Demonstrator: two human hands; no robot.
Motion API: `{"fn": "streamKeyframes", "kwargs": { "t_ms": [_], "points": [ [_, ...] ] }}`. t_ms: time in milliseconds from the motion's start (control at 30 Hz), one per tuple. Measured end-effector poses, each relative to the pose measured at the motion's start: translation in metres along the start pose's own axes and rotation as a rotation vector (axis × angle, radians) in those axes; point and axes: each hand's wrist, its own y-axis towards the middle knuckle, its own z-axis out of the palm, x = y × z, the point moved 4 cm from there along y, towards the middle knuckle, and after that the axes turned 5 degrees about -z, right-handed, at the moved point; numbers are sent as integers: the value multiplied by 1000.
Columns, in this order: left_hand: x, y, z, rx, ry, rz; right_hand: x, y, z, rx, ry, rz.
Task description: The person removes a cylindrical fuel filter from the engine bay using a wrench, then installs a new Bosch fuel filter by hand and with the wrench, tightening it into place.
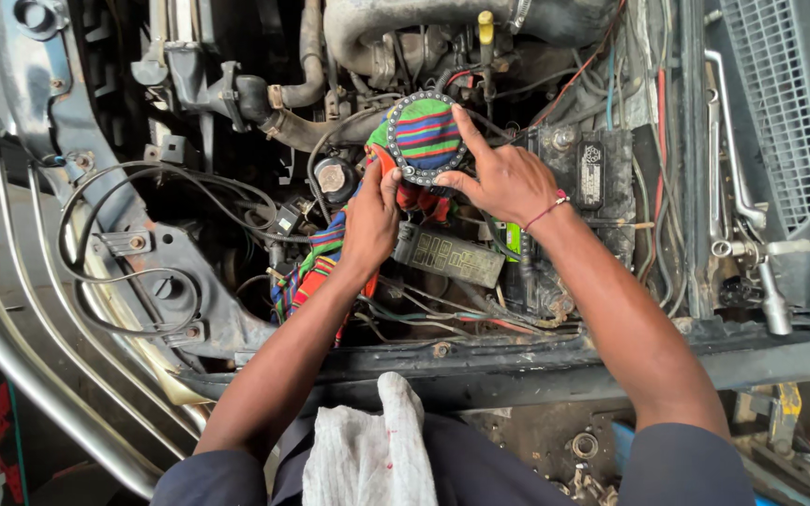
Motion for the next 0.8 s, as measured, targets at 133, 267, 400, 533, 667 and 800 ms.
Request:
{"fn": "streamKeyframes", "kwargs": {
  "t_ms": [133,267,400,533,667,800],
  "points": [
    [6,9,2,13,-113,29,0,7,-5,167,54,77],
    [14,12,3,-29,-157,189,4,9,-10,102,57,9],
    [28,17,22,11,-474,-153,2,10,-10,73,105,-11],
    [39,19,48,-18,-872,-447,0,5,-1,72,151,24],
    [23,21,11,-56,-253,270,-3,7,-3,62,162,20],
    [36,19,-5,215,-42,-58,0,5,-2,46,150,-7]
  ]
}}
